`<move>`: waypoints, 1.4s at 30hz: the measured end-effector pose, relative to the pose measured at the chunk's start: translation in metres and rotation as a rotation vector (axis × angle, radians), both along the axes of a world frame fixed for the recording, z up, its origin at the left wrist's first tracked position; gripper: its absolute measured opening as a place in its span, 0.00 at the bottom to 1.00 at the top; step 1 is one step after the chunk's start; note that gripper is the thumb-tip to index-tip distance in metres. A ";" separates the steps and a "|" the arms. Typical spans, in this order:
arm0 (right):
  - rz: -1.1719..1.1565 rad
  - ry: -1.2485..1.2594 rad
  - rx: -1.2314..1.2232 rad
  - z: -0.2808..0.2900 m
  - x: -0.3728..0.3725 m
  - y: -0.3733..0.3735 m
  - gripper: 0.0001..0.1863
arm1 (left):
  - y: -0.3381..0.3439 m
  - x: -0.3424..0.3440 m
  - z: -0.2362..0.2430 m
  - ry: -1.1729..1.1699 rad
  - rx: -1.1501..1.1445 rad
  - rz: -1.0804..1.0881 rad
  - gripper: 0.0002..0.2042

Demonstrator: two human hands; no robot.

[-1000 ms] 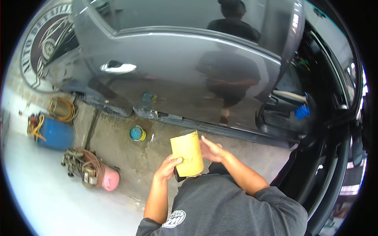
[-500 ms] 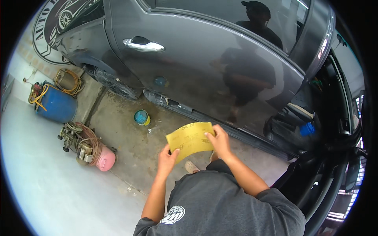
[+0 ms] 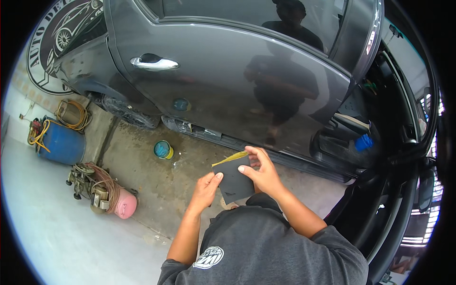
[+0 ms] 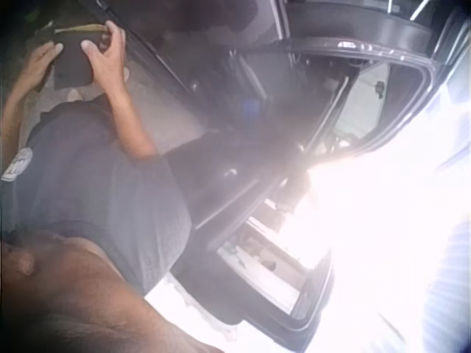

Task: The person sands a car fender with a sanding block and water, periodically wiping the surface with a cloth and replacing the sandpaper.

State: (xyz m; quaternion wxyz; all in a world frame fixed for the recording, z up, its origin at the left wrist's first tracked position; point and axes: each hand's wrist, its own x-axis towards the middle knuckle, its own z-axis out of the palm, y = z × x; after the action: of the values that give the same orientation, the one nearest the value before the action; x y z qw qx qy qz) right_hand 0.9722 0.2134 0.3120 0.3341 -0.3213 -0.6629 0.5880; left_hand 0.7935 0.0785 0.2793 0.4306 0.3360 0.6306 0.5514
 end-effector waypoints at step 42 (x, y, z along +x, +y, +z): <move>0.119 -0.097 0.022 -0.031 0.009 0.001 0.31 | -0.016 -0.016 0.042 0.326 0.188 0.162 0.11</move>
State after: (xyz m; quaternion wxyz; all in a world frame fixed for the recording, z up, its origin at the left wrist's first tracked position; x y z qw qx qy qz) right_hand 0.9811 0.2140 0.2813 0.2692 -0.3058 -0.7027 0.5833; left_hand 0.7776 0.0622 0.3212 0.2437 0.4079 0.6626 0.5790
